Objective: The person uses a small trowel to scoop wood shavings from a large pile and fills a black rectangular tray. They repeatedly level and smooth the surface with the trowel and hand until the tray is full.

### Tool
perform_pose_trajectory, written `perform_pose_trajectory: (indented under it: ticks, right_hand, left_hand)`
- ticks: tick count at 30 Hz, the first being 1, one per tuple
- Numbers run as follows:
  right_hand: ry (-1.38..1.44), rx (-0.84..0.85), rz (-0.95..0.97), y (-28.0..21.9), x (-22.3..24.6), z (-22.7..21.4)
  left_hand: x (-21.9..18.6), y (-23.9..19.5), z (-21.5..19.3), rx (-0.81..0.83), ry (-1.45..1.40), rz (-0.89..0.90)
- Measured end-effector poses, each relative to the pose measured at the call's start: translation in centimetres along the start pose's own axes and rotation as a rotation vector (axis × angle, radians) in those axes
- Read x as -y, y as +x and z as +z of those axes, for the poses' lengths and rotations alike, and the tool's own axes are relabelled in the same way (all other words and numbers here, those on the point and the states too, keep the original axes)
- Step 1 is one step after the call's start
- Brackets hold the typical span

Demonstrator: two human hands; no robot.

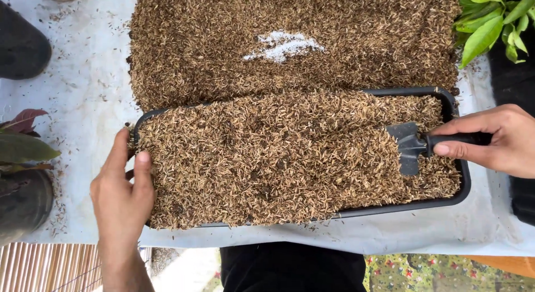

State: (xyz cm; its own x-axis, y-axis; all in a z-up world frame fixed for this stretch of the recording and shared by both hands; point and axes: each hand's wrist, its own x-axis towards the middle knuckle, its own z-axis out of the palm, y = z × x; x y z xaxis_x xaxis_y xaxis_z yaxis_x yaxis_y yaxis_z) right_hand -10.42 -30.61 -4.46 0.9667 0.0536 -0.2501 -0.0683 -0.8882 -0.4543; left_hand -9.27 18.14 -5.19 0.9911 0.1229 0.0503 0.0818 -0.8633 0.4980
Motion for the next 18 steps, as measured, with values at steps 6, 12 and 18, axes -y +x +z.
perform_pose_trajectory:
  ticks: [6,12,18]
  right_hand:
    - [0.050,-0.013,0.012,0.3,-0.3,0.2]
    - [0.060,-0.003,0.099,0.1,0.2,0.4]
    - [0.019,-0.009,0.026,-0.1,0.5,-0.1]
  left_hand:
    - [-5.1,4.8,0.8,0.182,0.070,0.724]
    - [-13.2,9.7,4.4,0.846,0.129,0.452]
    - [-15.4,10.2,6.3,0.962,0.036,0.394]
